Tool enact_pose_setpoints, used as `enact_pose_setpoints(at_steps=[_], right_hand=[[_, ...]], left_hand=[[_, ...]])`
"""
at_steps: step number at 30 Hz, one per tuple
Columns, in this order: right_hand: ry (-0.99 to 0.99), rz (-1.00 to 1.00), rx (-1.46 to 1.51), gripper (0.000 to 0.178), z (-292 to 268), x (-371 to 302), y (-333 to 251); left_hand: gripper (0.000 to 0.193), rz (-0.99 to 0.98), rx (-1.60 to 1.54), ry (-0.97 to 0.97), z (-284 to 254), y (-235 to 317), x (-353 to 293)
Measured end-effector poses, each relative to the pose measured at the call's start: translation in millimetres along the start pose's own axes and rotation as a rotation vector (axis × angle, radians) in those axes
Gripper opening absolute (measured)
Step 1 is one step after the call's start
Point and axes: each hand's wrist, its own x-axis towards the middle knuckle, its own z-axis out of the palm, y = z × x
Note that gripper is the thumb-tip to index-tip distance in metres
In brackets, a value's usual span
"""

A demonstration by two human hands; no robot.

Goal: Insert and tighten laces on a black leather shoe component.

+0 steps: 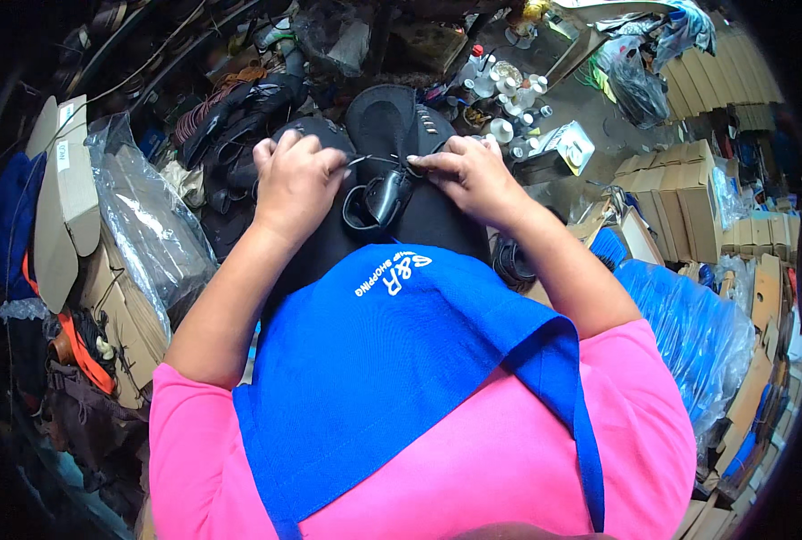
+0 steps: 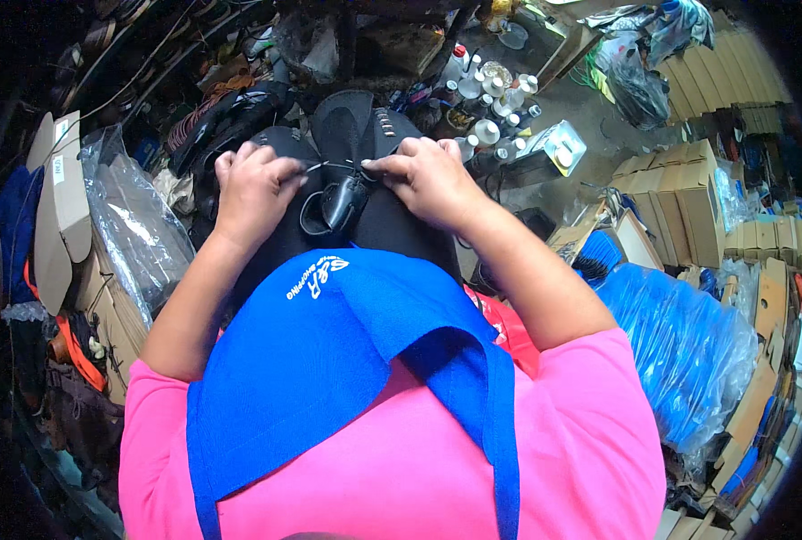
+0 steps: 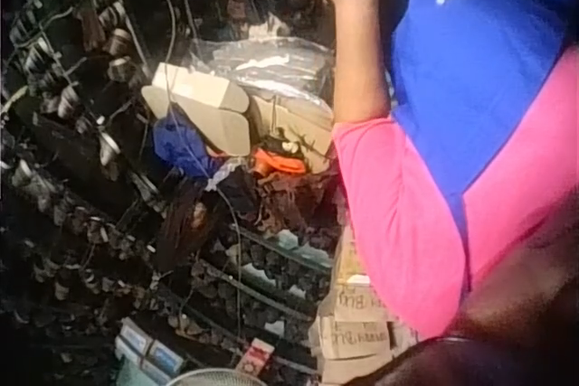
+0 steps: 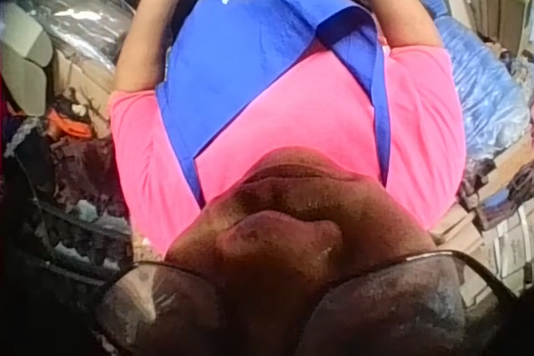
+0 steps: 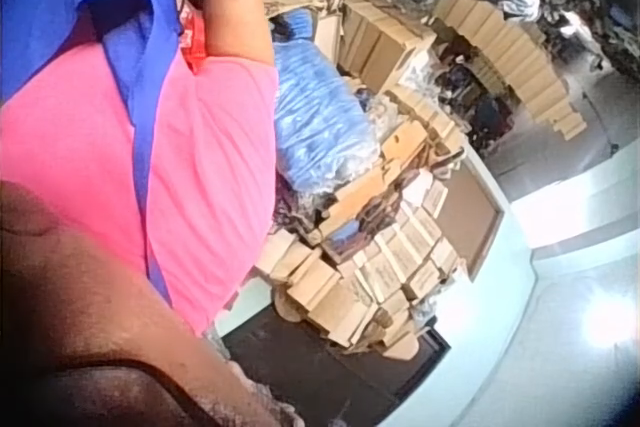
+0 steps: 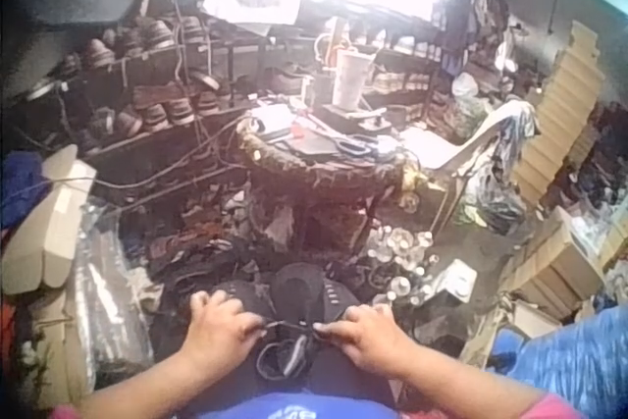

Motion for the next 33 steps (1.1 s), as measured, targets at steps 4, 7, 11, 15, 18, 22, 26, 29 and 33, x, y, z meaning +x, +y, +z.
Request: enact_pose_setpoints(at_steps=[4, 7, 11, 15, 18, 22, 26, 29, 33], right_hand=[[-0.017, -0.073, 0.174, 0.028, -0.8, 12.8, 21.7], [-0.121, -0.049, 0.236, 0.025, -1.6, 20.0, 29.9], [-0.217, 0.001, 0.277, 0.028, -4.6, 26.4, 33.0], [-0.234, 0.015, 0.298, 0.027, -3.3, 28.0, 34.4], [-0.233, 0.010, 0.320, 0.027, -2.8, 27.8, 36.2], [-0.232, 0.015, 0.384, 0.026, -1.3, 27.6, 37.9], [-0.227, 0.009, 0.399, 0.027, -0.7, 27.7, 37.8], [-0.229, 0.004, 0.419, 0.027, 1.0, 27.9, 40.7], [-0.229, 0.000, 0.423, 0.027, 0.0, 27.6, 40.2]], left_hand=[[0.018, 0.036, -0.310, -0.020, 12.8, -1.9, 16.3], [0.021, 0.018, -0.311, -0.092, 17.2, -3.5, 20.2], [0.021, 0.018, -0.294, -0.112, 20.7, -5.1, 22.0], [0.021, -0.003, -0.306, -0.144, 21.4, -4.2, 22.6], [0.020, -0.008, -0.307, -0.173, 22.5, -4.6, 23.7], [0.018, -0.012, -0.283, -0.197, 20.8, -3.7, 24.4], [0.019, -0.021, -0.275, -0.202, 23.6, -5.3, 24.1], [0.020, -0.028, -0.290, -0.227, 21.8, -4.3, 25.6], [0.020, -0.034, -0.284, -0.235, 23.5, -5.4, 25.9]])
